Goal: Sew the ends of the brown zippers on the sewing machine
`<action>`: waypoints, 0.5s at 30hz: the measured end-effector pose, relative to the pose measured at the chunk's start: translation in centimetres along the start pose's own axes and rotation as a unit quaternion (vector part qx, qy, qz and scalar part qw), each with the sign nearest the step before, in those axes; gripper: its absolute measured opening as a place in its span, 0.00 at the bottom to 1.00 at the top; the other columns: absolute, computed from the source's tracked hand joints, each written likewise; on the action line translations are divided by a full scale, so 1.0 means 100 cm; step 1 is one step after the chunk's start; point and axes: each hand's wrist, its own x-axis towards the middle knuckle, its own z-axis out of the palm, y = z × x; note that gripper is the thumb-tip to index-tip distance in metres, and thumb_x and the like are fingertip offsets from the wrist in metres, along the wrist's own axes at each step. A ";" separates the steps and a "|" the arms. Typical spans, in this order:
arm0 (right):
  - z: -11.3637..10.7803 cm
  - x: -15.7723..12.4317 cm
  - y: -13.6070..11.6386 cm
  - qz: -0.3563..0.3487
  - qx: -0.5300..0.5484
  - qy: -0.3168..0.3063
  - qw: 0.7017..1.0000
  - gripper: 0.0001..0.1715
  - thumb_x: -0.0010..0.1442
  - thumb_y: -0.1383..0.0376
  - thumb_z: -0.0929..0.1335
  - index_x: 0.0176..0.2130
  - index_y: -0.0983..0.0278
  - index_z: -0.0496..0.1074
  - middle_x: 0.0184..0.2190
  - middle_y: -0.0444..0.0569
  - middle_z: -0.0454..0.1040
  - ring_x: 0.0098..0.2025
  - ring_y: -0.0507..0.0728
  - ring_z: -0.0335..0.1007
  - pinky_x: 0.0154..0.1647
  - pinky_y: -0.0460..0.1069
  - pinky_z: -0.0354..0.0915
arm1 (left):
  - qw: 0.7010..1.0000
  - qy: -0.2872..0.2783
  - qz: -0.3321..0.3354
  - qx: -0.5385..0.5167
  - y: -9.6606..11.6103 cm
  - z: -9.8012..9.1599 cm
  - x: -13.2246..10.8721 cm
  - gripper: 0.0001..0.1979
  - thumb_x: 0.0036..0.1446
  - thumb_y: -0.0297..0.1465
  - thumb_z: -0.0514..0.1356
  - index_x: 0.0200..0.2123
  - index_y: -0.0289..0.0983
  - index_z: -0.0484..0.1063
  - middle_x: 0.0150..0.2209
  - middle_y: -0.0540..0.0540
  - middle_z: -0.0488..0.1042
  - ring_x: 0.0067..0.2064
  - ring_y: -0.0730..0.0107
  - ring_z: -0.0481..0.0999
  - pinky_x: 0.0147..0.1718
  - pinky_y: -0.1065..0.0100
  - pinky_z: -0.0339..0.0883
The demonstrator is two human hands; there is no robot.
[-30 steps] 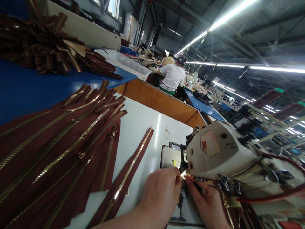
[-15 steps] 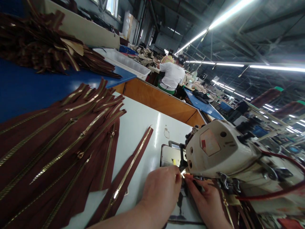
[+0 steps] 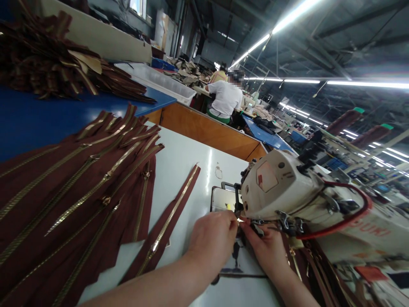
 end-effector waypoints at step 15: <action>-0.001 0.005 0.006 -0.018 -0.053 -0.019 0.998 0.18 0.58 0.56 0.65 0.25 0.61 0.77 0.22 0.44 0.76 0.26 0.55 0.71 0.26 0.45 0.66 | 1.000 0.010 0.008 0.023 0.001 -0.002 0.002 0.14 0.60 0.32 0.50 0.34 0.41 0.77 0.35 0.46 0.79 0.38 0.61 0.77 0.33 0.65 0.61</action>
